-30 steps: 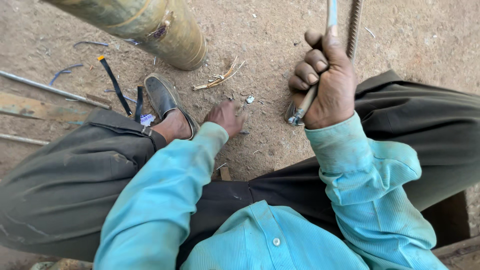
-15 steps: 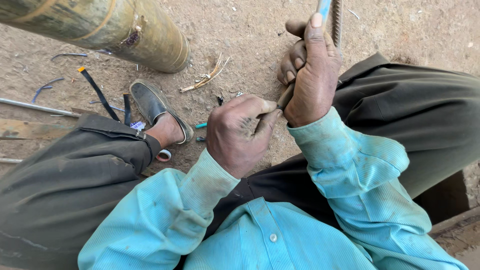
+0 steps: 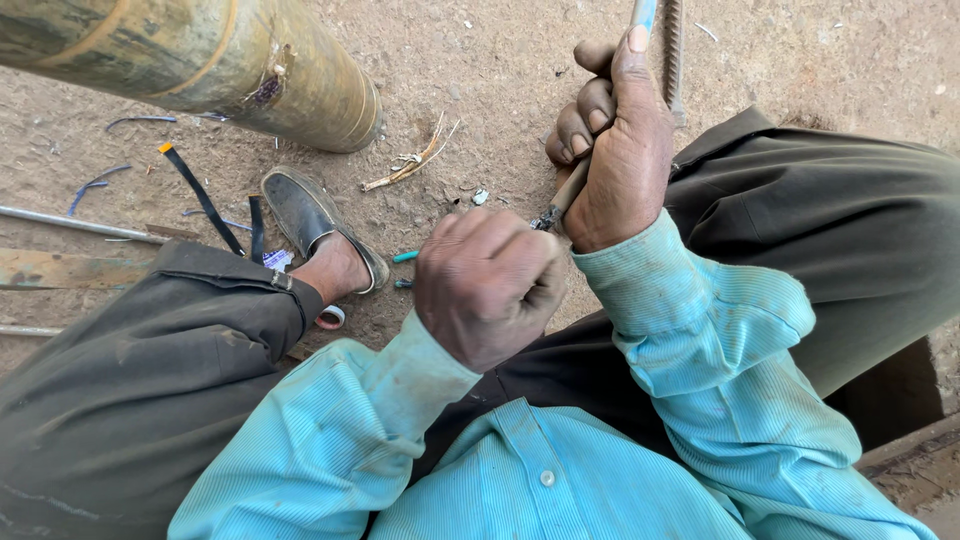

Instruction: The person sits on the ground and uses pliers to strip the outer insulation from a thick electrical cable, exposing the inner colored wires. The person repeatedly cuts and pulls away the insulation along the cable length.

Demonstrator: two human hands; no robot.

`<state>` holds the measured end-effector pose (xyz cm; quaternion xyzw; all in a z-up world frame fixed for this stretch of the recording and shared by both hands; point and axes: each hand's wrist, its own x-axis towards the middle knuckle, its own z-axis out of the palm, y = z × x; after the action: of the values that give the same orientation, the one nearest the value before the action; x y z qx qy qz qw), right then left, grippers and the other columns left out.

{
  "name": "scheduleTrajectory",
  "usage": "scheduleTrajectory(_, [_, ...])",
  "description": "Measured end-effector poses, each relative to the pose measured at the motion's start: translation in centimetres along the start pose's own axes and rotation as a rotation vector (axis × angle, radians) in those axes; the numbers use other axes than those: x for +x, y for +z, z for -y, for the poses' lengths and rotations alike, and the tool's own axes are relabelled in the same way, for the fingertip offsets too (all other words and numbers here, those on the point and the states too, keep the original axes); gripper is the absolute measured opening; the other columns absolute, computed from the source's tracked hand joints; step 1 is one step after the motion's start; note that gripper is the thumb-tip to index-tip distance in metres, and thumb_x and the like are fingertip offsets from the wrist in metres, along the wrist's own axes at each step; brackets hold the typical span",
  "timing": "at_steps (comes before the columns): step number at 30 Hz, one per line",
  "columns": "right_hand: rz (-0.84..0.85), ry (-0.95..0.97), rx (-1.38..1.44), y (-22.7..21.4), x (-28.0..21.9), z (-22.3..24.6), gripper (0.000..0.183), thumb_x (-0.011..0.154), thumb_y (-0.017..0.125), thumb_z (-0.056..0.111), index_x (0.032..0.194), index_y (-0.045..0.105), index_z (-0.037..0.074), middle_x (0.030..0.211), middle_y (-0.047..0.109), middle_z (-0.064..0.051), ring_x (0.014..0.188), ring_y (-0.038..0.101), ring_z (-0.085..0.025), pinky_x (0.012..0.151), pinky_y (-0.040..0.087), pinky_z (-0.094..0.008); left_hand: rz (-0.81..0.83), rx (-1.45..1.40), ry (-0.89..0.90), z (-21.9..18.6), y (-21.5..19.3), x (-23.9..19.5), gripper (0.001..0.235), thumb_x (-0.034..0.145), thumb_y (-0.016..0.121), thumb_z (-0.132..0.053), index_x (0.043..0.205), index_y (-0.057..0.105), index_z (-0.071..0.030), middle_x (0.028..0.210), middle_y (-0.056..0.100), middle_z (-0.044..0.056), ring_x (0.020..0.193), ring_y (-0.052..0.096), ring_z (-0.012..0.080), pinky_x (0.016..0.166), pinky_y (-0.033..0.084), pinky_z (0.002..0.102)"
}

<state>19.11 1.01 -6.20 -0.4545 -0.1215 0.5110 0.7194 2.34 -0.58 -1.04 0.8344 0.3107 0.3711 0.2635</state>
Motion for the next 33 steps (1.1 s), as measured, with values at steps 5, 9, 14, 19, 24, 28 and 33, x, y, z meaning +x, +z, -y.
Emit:
scheduleTrajectory(5, [0.013, 0.024, 0.012, -0.4, -0.3, -0.3, 0.034, 0.115, 0.046, 0.036, 0.116, 0.059, 0.004, 0.072, 0.039, 0.005, 0.059, 0.039, -0.007, 0.056, 0.036, -0.026, -0.042, -0.216, -0.125, 0.0, -1.0, 0.1, 0.028, 0.083, 0.074, -0.003, 0.107, 0.063, 0.001, 0.098, 0.064, 0.016, 0.089, 0.066, 0.0331, 0.078, 0.055, 0.042])
scheduleTrajectory(9, [0.020, 0.005, -0.028, 0.0, -0.5, -0.3, 0.036, 0.115, 0.046, 0.038, 0.115, 0.059, 0.005, 0.072, 0.039, 0.004, 0.059, 0.039, -0.008, 0.055, 0.036, -0.026, -0.012, -0.105, -0.190, -0.1, -0.5, 0.2, 0.021, 0.092, 0.081, -0.007, 0.109, 0.070, -0.007, 0.103, 0.070, 0.009, 0.095, 0.070, 0.0290, 0.082, 0.057, 0.039])
scheduleTrajectory(14, [0.010, -0.016, -0.040, 0.2, -0.6, -0.5, 0.036, 0.115, 0.047, 0.039, 0.112, 0.058, 0.004, 0.071, 0.038, 0.005, 0.058, 0.037, -0.008, 0.054, 0.036, -0.026, -0.002, -0.005, -0.151, -0.4, -0.4, 0.0, 0.014, 0.090, 0.080, -0.008, 0.100, 0.071, -0.009, 0.095, 0.067, 0.004, 0.086, 0.067, 0.0268, 0.075, 0.054, 0.039])
scheduleTrajectory(19, [0.001, -0.015, -0.054, 0.5, -0.9, -0.9, 0.038, 0.114, 0.047, 0.040, 0.111, 0.058, 0.003, 0.071, 0.038, 0.004, 0.058, 0.036, -0.007, 0.053, 0.035, -0.026, 0.044, 0.134, -0.109, -0.2, 0.1, 0.2, 0.017, 0.088, 0.075, -0.011, 0.086, 0.058, -0.010, 0.081, 0.057, 0.005, 0.074, 0.061, 0.0273, 0.065, 0.046, 0.044])
scheduleTrajectory(24, [0.005, -0.002, -0.049, 0.7, -0.9, -1.1, 0.037, 0.113, 0.048, 0.039, 0.112, 0.057, 0.004, 0.071, 0.038, 0.004, 0.058, 0.036, -0.007, 0.054, 0.035, -0.025, 0.116, 0.148, -0.081, 0.4, 0.3, 0.3, 0.019, 0.090, 0.072, -0.012, 0.090, 0.053, -0.010, 0.080, 0.054, 0.007, 0.073, 0.061, 0.0282, 0.064, 0.045, 0.045])
scheduleTrajectory(28, [-0.011, 0.029, -0.012, 0.2, -0.5, -1.1, 0.036, 0.114, 0.047, 0.038, 0.111, 0.057, 0.003, 0.070, 0.039, 0.004, 0.057, 0.038, -0.007, 0.053, 0.035, -0.026, 0.147, 0.078, -0.030, 0.6, 0.1, 0.2, 0.019, 0.092, 0.070, -0.011, 0.091, 0.052, -0.010, 0.081, 0.053, 0.008, 0.073, 0.060, 0.0275, 0.066, 0.047, 0.044])
scheduleTrajectory(33, [0.005, 0.092, 0.108, -0.5, -0.2, -0.9, 0.032, 0.114, 0.046, 0.037, 0.112, 0.055, 0.007, 0.071, 0.040, 0.005, 0.059, 0.040, -0.008, 0.057, 0.037, -0.026, 0.114, -0.107, -0.113, 0.1, -1.0, 0.0, 0.022, 0.090, 0.074, -0.008, 0.091, 0.052, -0.007, 0.081, 0.054, 0.008, 0.072, 0.060, 0.0266, 0.064, 0.049, 0.041])
